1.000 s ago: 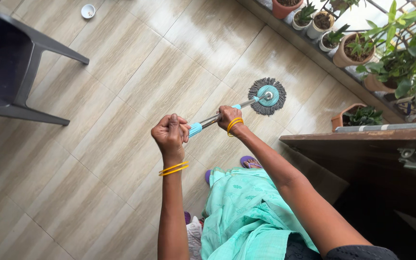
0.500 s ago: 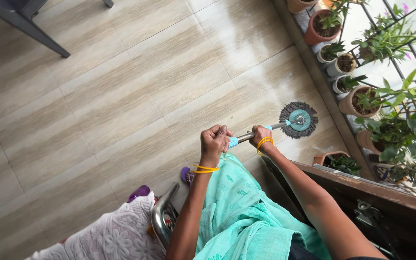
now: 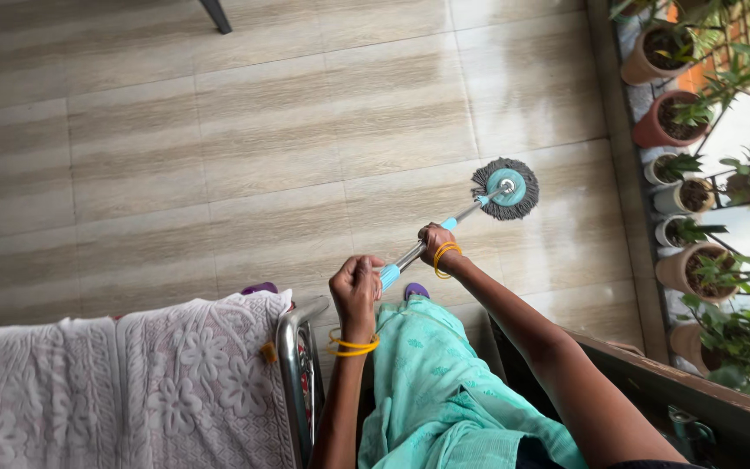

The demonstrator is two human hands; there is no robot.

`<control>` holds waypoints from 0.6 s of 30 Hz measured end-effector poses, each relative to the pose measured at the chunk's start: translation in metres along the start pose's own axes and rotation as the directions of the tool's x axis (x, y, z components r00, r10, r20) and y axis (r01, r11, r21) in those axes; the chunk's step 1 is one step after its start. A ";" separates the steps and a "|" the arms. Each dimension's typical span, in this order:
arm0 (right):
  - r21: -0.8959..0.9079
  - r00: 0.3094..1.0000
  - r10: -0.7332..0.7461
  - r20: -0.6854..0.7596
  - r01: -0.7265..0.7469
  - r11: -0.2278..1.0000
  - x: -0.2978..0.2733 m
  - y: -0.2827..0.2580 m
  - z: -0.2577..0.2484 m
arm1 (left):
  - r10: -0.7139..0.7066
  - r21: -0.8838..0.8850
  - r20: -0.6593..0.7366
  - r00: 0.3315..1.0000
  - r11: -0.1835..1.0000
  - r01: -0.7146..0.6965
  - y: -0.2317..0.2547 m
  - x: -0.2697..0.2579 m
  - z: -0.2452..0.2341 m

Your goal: The person mops the floor in a room and hallway using a spin mop, moving the mop head across the tiles in various directions.

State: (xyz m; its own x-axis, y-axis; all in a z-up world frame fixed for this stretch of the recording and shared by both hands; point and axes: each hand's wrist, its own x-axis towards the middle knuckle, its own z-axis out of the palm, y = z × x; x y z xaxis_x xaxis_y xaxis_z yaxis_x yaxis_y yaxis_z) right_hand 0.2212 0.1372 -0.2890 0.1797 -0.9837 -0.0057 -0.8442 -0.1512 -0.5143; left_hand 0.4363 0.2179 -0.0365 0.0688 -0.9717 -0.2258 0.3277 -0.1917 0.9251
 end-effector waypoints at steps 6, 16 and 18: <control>-0.052 0.924 -0.303 0.234 0.323 0.945 -0.016 -0.086 0.066 | 0.038 -0.051 -0.262 0.964 0.997 -0.053 -0.025 -0.108 -0.080; 0.139 0.818 -0.517 0.252 0.498 0.856 -0.106 -0.275 0.173 | 0.246 0.030 -0.509 0.825 0.963 -0.269 0.032 -0.267 -0.197; 0.120 0.813 -0.505 0.289 0.493 0.862 -0.116 -0.289 0.172 | 0.251 0.021 -0.553 0.795 0.957 -0.288 0.034 -0.276 -0.205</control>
State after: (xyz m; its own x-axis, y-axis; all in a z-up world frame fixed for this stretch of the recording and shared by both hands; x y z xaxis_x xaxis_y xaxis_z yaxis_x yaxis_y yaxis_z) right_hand 0.5310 0.3116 -0.2878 0.7187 -0.6953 0.0074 -0.5784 -0.6037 -0.5487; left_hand 0.6213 0.5075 -0.0056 0.6578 -0.7442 -0.1156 0.2745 0.0940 0.9570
